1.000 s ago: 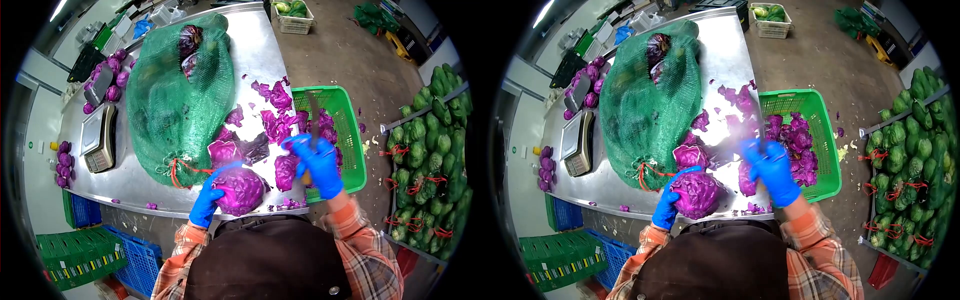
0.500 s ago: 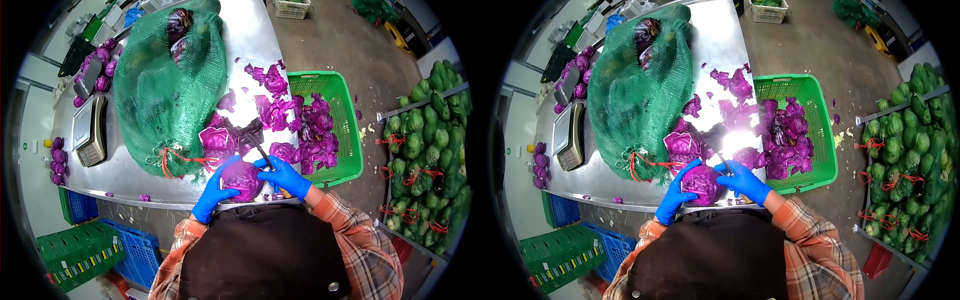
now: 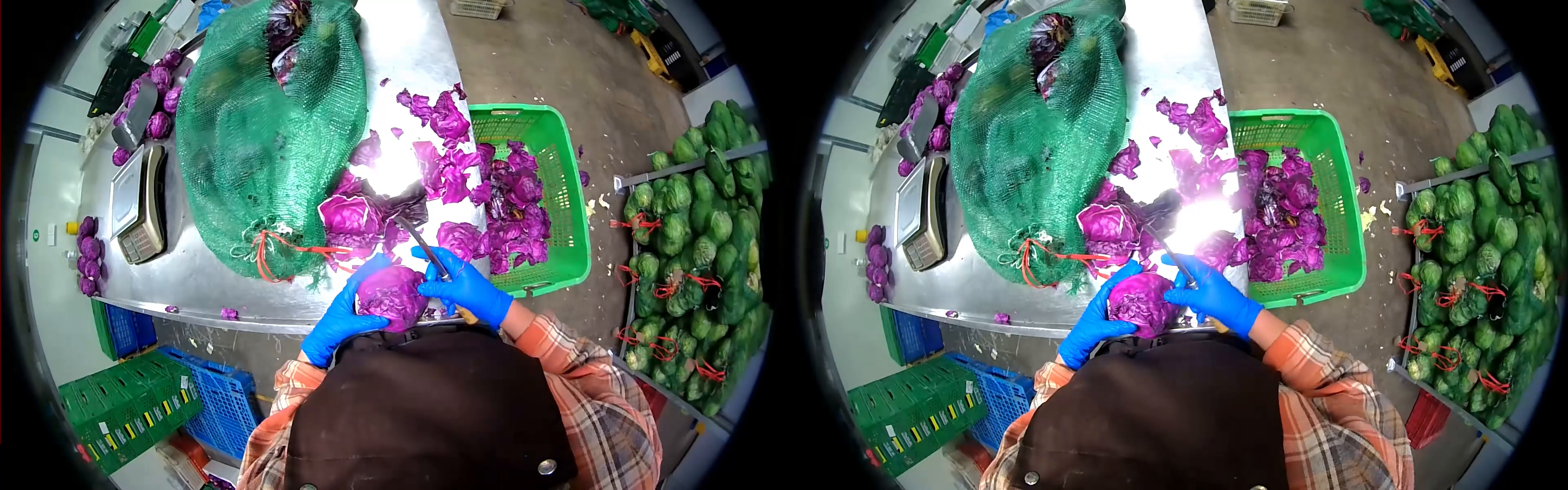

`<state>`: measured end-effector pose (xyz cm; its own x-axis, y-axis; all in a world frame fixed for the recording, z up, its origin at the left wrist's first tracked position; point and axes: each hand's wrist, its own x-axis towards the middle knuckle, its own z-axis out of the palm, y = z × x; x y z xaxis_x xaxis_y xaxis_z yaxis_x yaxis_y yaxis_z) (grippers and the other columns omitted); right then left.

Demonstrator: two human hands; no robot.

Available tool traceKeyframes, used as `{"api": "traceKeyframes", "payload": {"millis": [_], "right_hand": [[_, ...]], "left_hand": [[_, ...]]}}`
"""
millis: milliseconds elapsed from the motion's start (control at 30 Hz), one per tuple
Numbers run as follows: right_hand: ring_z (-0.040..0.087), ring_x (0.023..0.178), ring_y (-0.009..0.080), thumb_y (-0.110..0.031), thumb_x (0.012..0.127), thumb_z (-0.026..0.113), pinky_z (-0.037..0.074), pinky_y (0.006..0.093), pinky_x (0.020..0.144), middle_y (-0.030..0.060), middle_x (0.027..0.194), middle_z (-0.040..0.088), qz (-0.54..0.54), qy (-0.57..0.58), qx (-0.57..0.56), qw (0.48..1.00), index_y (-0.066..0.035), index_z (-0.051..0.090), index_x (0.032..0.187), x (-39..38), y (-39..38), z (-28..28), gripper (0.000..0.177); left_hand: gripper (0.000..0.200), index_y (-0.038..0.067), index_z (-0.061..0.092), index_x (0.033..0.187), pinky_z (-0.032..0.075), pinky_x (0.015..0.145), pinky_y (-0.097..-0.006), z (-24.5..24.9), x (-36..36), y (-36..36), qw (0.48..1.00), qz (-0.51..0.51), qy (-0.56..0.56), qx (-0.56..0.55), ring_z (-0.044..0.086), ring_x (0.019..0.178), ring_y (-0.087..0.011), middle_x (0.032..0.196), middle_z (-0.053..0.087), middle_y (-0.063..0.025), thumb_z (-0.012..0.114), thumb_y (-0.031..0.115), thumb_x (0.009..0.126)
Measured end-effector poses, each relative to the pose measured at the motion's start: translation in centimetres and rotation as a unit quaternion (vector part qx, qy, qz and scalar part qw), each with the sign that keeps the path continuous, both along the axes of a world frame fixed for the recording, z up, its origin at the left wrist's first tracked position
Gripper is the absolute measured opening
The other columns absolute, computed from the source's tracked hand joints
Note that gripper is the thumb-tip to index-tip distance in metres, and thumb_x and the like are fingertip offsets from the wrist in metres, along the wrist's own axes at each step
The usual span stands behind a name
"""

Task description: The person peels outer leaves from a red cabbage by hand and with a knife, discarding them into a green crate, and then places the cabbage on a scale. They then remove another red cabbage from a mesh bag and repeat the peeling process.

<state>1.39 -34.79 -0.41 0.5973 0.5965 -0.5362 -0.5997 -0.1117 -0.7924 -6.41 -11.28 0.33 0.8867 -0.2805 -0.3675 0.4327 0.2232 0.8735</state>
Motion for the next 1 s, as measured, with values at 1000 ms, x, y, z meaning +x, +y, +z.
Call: {"api": "traceKeyframes", "payload": {"millis": [1000], "right_hand": [[0.056,0.059,0.0064,-0.013,0.083,0.071,0.044,0.0213,0.048,0.0031,0.082,0.065,0.091,-0.001,0.012,0.996,-0.002,0.064,0.109,0.6,-1.7,2.4,0.029]], "left_hand": [[0.092,0.008,0.033,0.146,0.025,0.114,-0.0381,0.1,3.3,0.3,0.97,-0.198,-0.078,0.118,0.032,0.137,-0.0227,0.147,0.038,-0.0102,0.084,0.021,0.07]]}}
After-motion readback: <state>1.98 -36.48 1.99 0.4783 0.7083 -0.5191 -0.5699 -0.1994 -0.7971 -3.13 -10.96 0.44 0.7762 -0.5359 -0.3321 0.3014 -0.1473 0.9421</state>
